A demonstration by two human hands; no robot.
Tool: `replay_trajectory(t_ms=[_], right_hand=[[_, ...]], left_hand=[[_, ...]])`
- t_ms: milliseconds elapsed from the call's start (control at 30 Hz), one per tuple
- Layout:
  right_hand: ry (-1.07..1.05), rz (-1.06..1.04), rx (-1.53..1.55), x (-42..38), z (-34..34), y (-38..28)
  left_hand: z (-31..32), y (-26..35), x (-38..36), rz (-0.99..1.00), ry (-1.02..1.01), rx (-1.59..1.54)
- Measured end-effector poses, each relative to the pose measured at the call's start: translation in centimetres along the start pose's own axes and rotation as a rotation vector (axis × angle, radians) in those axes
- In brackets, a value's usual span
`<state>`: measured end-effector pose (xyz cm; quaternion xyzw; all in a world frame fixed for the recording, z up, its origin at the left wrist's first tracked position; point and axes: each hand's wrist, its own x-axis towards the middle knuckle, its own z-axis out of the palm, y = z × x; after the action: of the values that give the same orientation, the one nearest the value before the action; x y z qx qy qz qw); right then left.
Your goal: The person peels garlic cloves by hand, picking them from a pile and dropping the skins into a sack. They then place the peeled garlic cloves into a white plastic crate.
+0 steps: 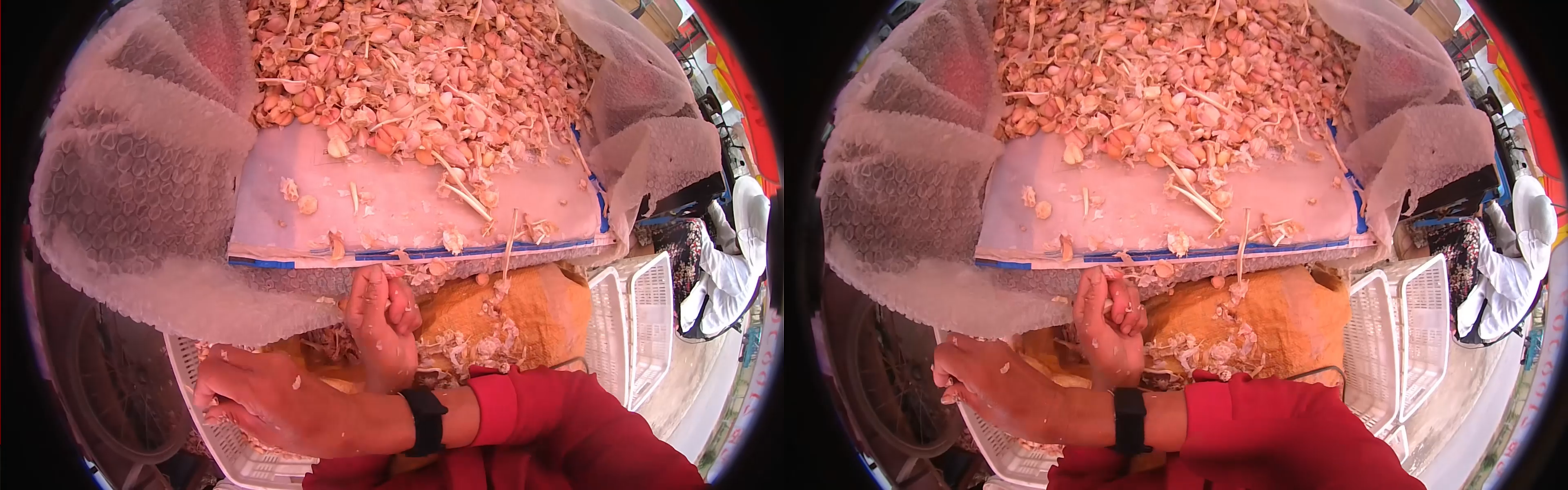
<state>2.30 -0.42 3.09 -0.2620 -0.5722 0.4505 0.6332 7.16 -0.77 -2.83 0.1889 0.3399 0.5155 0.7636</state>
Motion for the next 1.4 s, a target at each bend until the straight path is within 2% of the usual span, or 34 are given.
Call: replay_trajectory(t_ms=[33, 100, 133, 233, 300, 367, 433, 500, 600, 733, 833, 933, 967, 1033, 1133, 1200, 1267, 1300, 1400], right_hand=[[-0.011, 0.062, 0.027, 0.1, 0.8, 1.1], [-0.028, 0.181, 0.069, 0.9, 1.3, 2.2], [-0.055, 0.135, 0.035, 0.8, 1.1, 2.2], [-0.111, 0.014, -0.134, 0.8, -2.4, 0.6], [-0.106, -0.033, -0.292, 1.5, -5.8, -0.7], [-0.064, -0.045, -0.4, 2.8, -9.7, -0.1], [-0.001, 0.002, -0.738, 5.7, -14.5, 0.5], [0.077, 0.101, -0.828, 8.0, -17.5, 2.8], [-0.153, 0.124, -1.161, 10.0, -18.6, 5.3], [-0.234, 0.093, -1.32, 10.7, -18.8, 6.1], [-0.27, 0.102, -1.242, 10.5, -18.9, 5.5], [-0.186, 0.345, -0.719, 9.1, -17.9, 2.1], [-0.155, 0.39, -0.34, 8.1, -17.8, 1.3], [-0.193, 0.4, 0.168, 6.1, -16.0, -4.0], [-0.377, -0.074, 0.408, 3.5, -13.7, -7.5], [-0.202, -0.259, 0.609, 2.5, -10.3, -11.1], [-0.153, -0.384, 0.699, 1.7, -10.0, -12.5], [-0.194, -0.407, 0.705, 1.3, -10.5, -12.7], [-0.034, -0.358, 0.74, -0.2, -10.2, -14.9]], left_hand=[[-0.1, 0.3, 0.2, 0.01, -0.02, -0.016], [-1.2, 1.2, 0.2, 0.061, 0.067, -0.032], [-1.9, 1.4, 0.2, 0.081, 0.11, -0.044], [-2.5, 1.1, 0.3, 0.033, 0.049, -0.088], [-2.1, 0.8, 0.4, 0.043, 0.132, -0.114], [-0.4, 0.4, 0.6, 0.098, 0.324, -0.145], [-0.5, 0.4, 0.8, 0.078, 0.301, -0.112], [-2.0, 1.0, 0.4, -0.015, 0.064, -0.011], [-2.2, 0.9, 0.5, 0.013, 0.049, -0.033], [-2.1, 1.1, 0.6, 0.014, 0.058, -0.015], [-1.9, 0.7, 0.7, 0.031, 0.056, -0.01], [-2.2, 1.0, 0.4, 0.028, 0.082, -0.024], [-2.4, 1.1, 0.2, 0.034, 0.092, -0.045], [-2.8, 0.5, 0.0, 0.02, 0.115, -0.091], [-3.2, -0.2, 0.1, 0.008, 0.122, -0.103], [-1.1, 0.7, -0.5, 0.033, 0.071, -0.06], [-0.6, 0.4, -1.0, 0.049, 0.05, -0.019], [-0.5, 0.4, -1.4, 0.053, 0.048, 0.008], [0.0, 0.3, -1.9, 0.06, 0.065, 0.032]])
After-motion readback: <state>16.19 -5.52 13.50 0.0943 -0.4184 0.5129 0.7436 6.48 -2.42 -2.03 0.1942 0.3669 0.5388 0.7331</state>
